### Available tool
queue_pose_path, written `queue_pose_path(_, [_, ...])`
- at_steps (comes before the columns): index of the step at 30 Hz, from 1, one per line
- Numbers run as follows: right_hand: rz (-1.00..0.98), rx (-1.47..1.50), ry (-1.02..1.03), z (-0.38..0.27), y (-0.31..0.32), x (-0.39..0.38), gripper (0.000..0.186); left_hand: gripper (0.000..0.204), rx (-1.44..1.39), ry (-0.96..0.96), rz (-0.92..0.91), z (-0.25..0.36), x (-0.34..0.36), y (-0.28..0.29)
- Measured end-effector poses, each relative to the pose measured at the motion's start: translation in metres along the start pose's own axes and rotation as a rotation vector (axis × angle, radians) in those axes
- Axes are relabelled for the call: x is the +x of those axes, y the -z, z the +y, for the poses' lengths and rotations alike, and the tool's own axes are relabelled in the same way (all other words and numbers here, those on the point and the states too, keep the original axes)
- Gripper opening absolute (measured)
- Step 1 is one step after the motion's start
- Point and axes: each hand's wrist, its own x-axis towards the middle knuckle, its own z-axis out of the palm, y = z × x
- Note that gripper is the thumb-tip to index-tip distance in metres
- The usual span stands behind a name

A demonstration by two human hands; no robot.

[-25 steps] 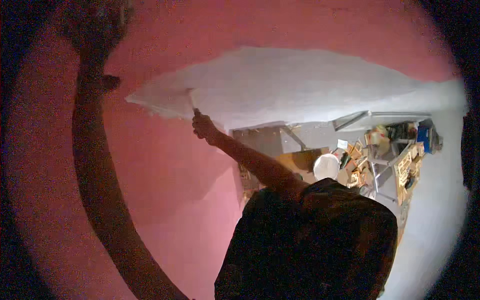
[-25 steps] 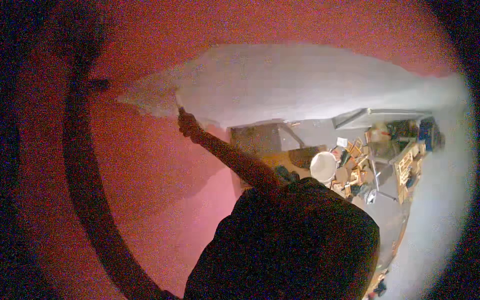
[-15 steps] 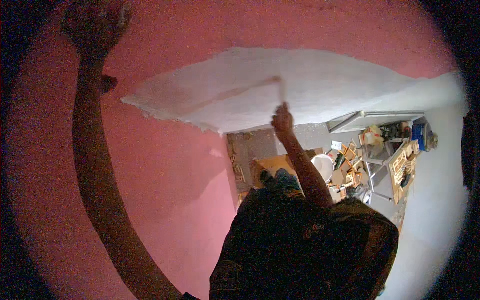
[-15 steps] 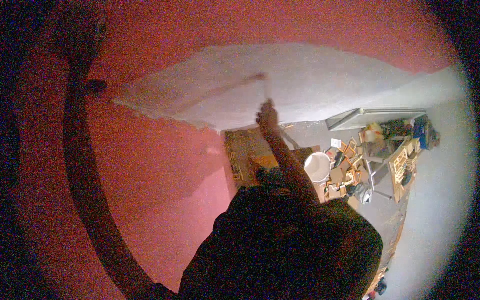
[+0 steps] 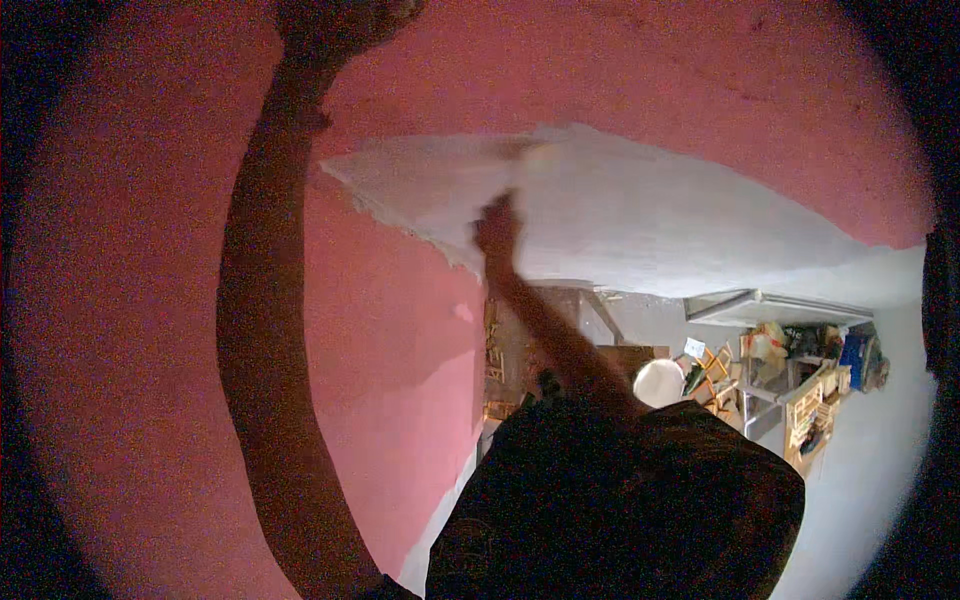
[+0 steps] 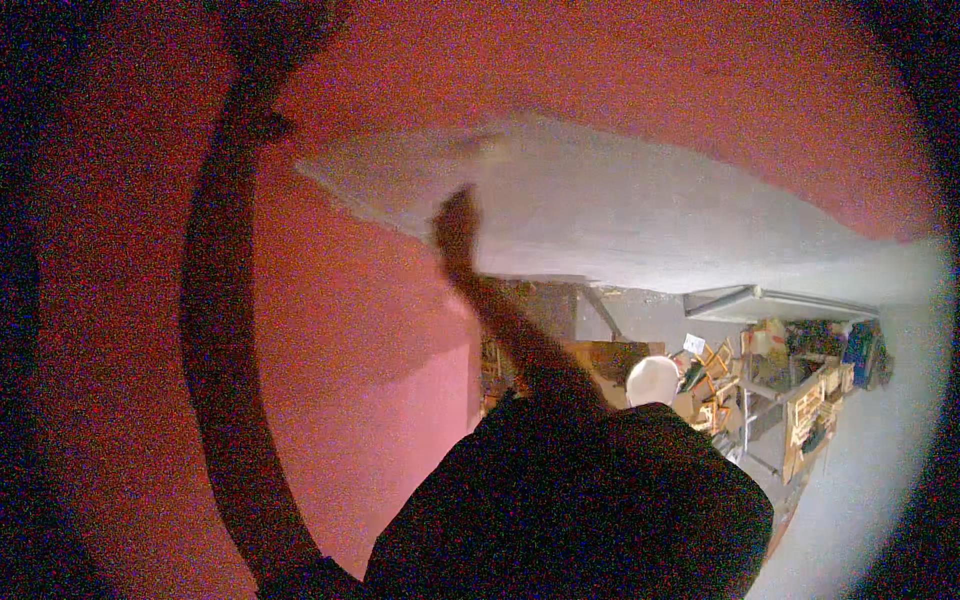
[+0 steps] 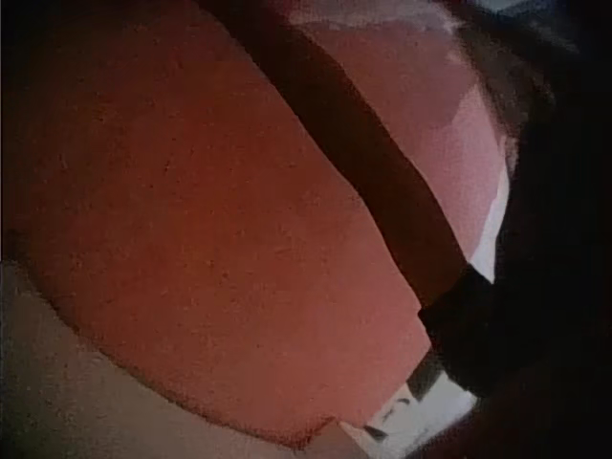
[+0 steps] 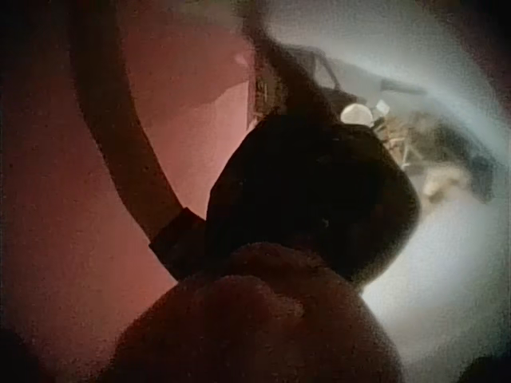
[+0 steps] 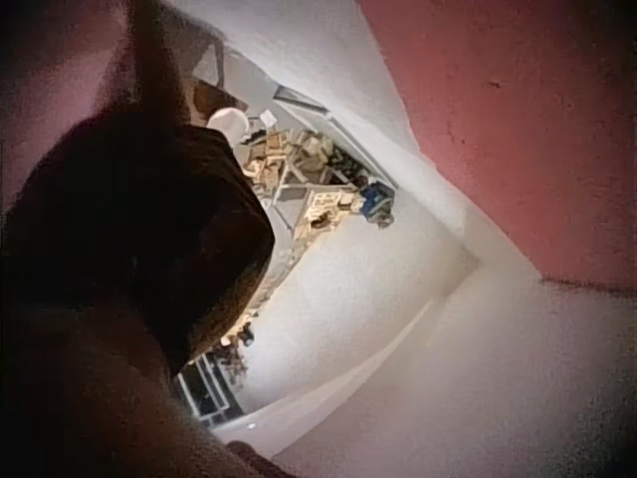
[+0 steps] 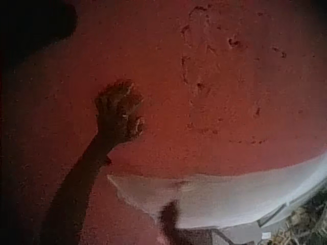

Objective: The recorder uses a paintbrush to apply white paint over a pink wall and ceiling corner.

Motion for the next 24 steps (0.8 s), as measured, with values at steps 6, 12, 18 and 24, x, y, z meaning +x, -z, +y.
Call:
queue_pose_path(6, [-0.816,-0.01,-0.752,-0.082,-0.198,-0.072,0.03,0.039,0.035,-0.089,0.061,-0.026,-0.018,0.011])
queue_pose_path(12, [-0.712,0.068,-0.739,-0.075,-0.2,-0.005,0.025,0.038,0.062,-0.052,-0.013,-0.022,-0.026,0.006])
queue_pose_path(18, [-0.648,-0.285,0.13,-0.045,-0.097,0.015,0.02,0.038,-0.002,-0.08,0.053,-0.016,-0.023,-0.021])
queue_pose_path(24, [-0.455,0.174,-0.699,-0.128,-0.088,-0.053,0.019,0.037,0.011,-0.06,0.02,-0.031,-0.02,0.003])
